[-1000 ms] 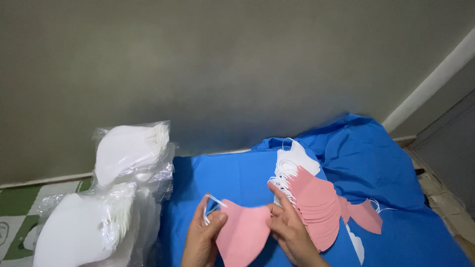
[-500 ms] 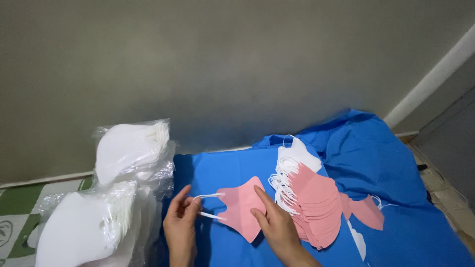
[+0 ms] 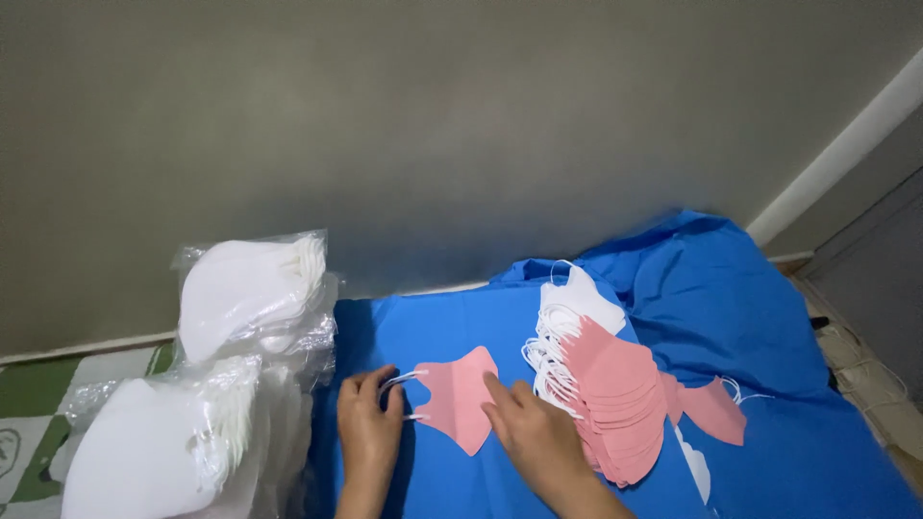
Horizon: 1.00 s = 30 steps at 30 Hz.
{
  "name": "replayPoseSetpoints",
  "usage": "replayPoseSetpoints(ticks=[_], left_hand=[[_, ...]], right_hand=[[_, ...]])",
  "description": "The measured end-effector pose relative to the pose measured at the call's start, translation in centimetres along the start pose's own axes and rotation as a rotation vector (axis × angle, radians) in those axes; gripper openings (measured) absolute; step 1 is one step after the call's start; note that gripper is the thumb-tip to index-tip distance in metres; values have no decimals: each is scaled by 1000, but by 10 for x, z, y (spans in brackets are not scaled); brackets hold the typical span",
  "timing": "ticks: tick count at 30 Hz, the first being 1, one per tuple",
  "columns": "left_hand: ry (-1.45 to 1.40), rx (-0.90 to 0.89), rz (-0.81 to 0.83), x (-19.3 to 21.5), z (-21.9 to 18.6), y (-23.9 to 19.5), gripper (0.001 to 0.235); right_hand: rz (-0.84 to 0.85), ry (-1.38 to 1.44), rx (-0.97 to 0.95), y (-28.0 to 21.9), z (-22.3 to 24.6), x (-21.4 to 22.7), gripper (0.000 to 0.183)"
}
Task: The person is picking up individual pink face masks from a loose pile and stacking them neatly on a blue work surface.
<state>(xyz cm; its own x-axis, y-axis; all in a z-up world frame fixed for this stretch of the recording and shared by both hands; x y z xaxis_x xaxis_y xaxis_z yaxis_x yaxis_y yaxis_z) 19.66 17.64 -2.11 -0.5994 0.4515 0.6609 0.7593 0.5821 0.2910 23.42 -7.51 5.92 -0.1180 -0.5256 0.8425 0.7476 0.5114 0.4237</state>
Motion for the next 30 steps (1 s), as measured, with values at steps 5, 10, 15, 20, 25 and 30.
replayPoseSetpoints(ticks=[5, 10, 15, 20, 25, 30], left_hand=[[47, 86, 64, 6, -21, -4, 50], [26, 113, 90, 12, -35, -5, 54], [49, 109, 84, 10, -32, -6, 53], [89, 108, 116, 11, -37, -5, 51], [101, 71, 81, 9, -35, -6, 51], [122, 55, 72, 6, -31, -6, 52]], right_hand=[[-40, 307, -585, -33, -96, 74, 40], [-32, 82, -832, -48, -172, 116, 62], [197, 53, -1051, -51, -186, 95, 94], [186, 6, -912, -52, -208, 70, 106], [256, 2, -951, -43, -197, 71, 106], [401, -194, -845, -37, -173, 70, 78]])
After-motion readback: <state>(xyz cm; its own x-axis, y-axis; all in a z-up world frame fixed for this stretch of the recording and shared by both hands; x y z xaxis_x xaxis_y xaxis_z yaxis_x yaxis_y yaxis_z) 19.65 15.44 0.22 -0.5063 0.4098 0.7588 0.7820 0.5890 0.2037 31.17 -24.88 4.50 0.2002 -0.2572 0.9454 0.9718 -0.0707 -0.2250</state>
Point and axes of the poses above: each hand's wrist, its own y-axis towards the middle knuckle, its own x-axis out of the back of the hand, z = x × y, the point moved 10 cm from there along y, towards the middle knuckle, and after that the axes turned 7 degrees about y, right-handed, at the moved point
